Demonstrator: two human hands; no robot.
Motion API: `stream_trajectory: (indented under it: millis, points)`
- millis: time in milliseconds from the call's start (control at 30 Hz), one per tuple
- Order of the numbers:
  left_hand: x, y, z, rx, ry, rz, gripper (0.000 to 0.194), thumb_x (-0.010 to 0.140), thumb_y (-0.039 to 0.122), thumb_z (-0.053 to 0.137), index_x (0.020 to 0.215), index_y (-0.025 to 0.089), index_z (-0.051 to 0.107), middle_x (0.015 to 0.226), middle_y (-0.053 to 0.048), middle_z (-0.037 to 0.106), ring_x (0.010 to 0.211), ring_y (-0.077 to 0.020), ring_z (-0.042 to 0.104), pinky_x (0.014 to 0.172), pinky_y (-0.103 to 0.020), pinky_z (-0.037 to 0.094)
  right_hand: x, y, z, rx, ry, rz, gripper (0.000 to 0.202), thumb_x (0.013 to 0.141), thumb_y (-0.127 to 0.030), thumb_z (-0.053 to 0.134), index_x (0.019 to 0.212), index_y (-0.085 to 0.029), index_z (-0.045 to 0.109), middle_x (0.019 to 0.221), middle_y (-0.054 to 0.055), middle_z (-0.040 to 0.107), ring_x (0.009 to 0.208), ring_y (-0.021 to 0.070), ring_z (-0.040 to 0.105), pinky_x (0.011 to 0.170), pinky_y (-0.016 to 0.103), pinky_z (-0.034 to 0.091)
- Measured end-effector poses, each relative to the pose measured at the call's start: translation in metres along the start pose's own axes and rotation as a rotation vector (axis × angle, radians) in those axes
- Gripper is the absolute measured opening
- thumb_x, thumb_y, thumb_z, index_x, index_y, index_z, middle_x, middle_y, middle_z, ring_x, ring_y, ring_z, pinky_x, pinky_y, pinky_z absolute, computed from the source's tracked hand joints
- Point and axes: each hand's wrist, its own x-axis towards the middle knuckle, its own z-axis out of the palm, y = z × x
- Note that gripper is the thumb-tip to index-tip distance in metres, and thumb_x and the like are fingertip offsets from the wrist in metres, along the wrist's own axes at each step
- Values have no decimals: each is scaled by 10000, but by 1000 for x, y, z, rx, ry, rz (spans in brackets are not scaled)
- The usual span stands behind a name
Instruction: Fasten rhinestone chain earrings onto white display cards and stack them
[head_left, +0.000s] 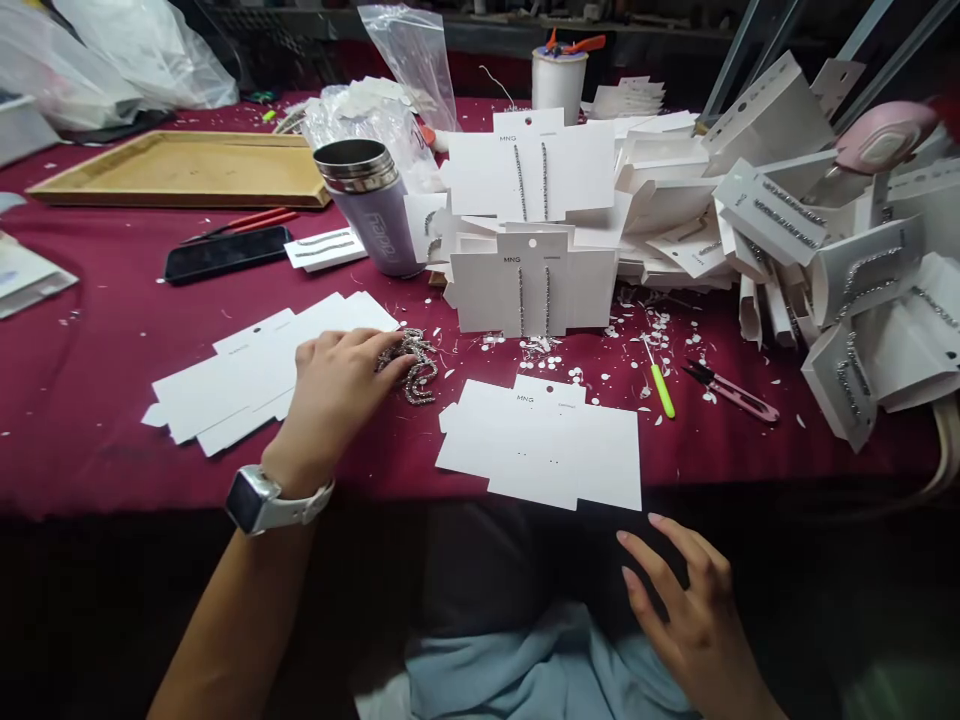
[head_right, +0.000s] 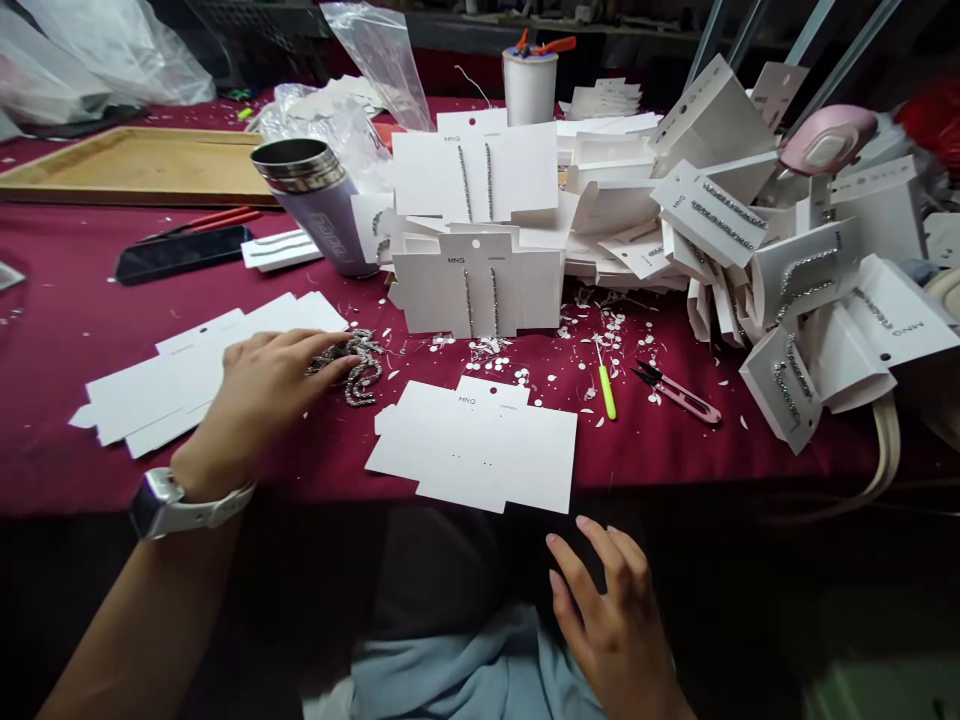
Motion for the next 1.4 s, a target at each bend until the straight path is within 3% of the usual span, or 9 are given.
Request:
stream_trajectory:
  millis: [100, 233, 567, 733, 967, 1100, 1167, 1300, 1400]
  points:
    - [-2, -12, 5, -83, 3, -15, 161, 837, 359, 492, 887, 250, 600, 939, -66, 646, 877, -284, 560, 757, -444, 391, 4, -2, -1, -4, 4, 4, 241, 819, -182, 523, 1043, -217, 605, 1106, 93, 476, 975, 223, 481, 798, 377, 471]
    - [-3, -8, 4, -215, 102, -58, 96, 801, 303, 544, 781, 228, 602, 884, -47, 651, 871, -241, 583, 796, -412, 400, 6, -4, 1, -5, 30, -13, 231, 802, -174, 544, 1019, -201, 617, 1086, 102, 480, 955, 228, 488, 790, 379, 469]
    - [-6, -6, -3, -331, 400, -113, 147, 823, 320, 556, 875, 196, 617, 966, -51, 612, 957, -181, 551, 866, -347, 438, 9, -3, 3, 15, 24, -2, 211, 814, -196, 532, 1006, -210, 620, 1096, 100, 473, 963, 226, 481, 812, 376, 452]
    - [-5, -3, -1, -298, 397, -87, 168, 839, 321, 524, 858, 169, 594, 933, -69, 604, 926, -213, 543, 864, -414, 407, 11, -6, 3, 17, 42, 1, 218, 792, -167, 559, 995, -218, 623, 1076, 90, 485, 950, 221, 487, 804, 382, 450]
    - [-6, -4, 0, -301, 403, -19, 137, 865, 237, 461, 936, 180, 564, 866, -30, 649, 838, -174, 578, 826, -363, 421, 7, -10, -12, 248, 346, -58, 239, 736, 9, 491, 838, -168, 616, 820, 38, 561, 791, 153, 549, 690, 324, 486]
    - [-15, 20, -11, -246, 430, 102, 94, 857, 224, 504, 916, 225, 577, 841, -2, 668, 865, -183, 575, 840, -371, 381, 7, -13, -11, 444, 373, -33, 305, 714, 47, 460, 898, -155, 597, 807, 32, 577, 767, 159, 576, 654, 347, 512]
    - [-26, 42, -18, -139, 446, 337, 100, 850, 205, 528, 942, 222, 562, 803, 1, 674, 854, -187, 577, 810, -368, 376, 13, -15, -8, 550, 341, 5, 337, 732, 21, 464, 993, -163, 572, 841, 37, 589, 792, 169, 587, 645, 345, 521]
    - [-52, 89, -29, -161, 420, 562, 104, 829, 162, 567, 930, 183, 557, 754, 22, 672, 803, -156, 586, 827, -339, 373, 41, -26, -8, 712, 248, 162, 313, 796, -149, 509, 1106, -189, 492, 941, 52, 571, 767, 135, 567, 668, 313, 521]
    - [-64, 109, -31, -188, 380, 646, 90, 863, 149, 506, 926, 156, 570, 747, 17, 673, 785, -143, 592, 836, -333, 366, 67, -36, -9, 620, 163, 251, 292, 801, -241, 557, 1080, -191, 489, 926, 42, 586, 694, 104, 564, 666, 264, 512]
